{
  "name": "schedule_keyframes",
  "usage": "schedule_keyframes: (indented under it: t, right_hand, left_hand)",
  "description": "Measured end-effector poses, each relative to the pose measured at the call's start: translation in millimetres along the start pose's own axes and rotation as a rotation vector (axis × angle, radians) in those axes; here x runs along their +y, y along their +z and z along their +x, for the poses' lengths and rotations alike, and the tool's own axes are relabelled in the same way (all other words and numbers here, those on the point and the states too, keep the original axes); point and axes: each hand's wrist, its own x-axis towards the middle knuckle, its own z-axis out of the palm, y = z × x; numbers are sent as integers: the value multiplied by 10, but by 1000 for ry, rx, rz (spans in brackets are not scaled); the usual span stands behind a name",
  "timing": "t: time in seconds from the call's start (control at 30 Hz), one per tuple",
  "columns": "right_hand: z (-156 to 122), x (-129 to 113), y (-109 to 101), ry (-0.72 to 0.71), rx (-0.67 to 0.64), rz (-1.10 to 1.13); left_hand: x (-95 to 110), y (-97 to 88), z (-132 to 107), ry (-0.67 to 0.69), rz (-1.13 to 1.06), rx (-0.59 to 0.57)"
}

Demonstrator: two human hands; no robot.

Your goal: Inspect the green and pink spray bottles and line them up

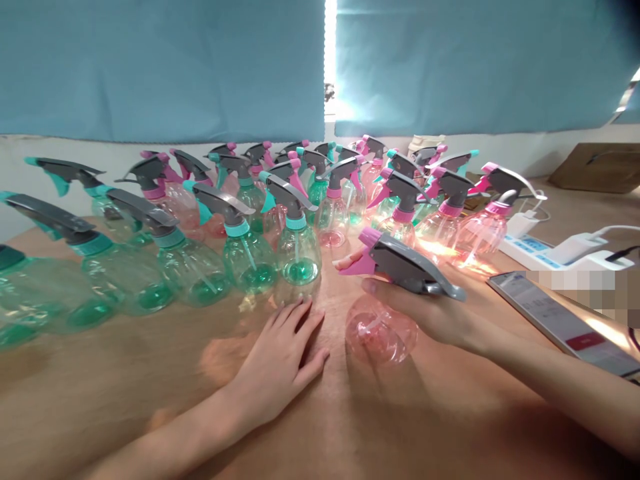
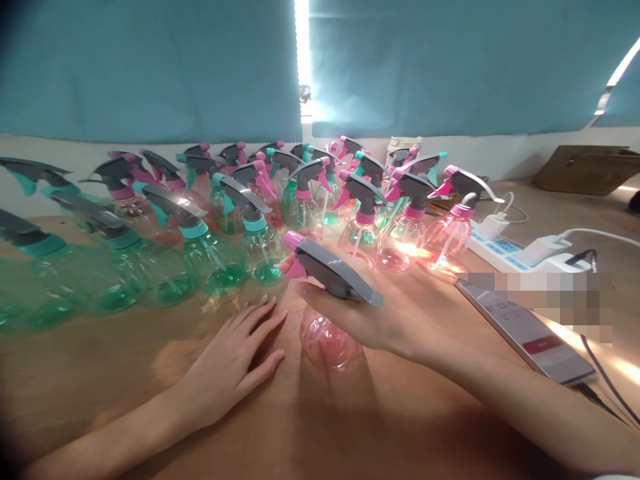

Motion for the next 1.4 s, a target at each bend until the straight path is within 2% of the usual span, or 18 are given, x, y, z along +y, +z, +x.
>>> schedule_keyframes:
  t: [0.27, 0.43, 0.63, 0.8, 0.93, 1.17, 1.3, 1.4]
  right_hand:
    - [16, -22, 22, -32, -7, 70]
    - [8, -64, 15, 31, 62, -58]
    - [66, -104, 46, -58, 61, 53]
    - [101, -114, 122, -24, 101, 123]
    - [100, -81, 136, -85, 102, 120]
    - [37, 70, 64, -54, -2, -23]
    - [-28, 26, -24, -72, -20, -120]
    - [-124, -26, -119, -30, -23, -99]
  left_hand:
    - [-8, 4, -2, -1, -29, 3]
    - [0, -16, 3, -4, -2, -16]
    - [-11, -7, 2, -5, -7, 2]
    - [-16, 5, 5, 0, -3, 16]
    - [-16, 6, 12, 3, 17, 20]
    - [1, -31, 20, -4, -5, -6]
    - [0, -26, 14, -7, -9, 16]
    - [-14, -6, 7, -5, -8, 32]
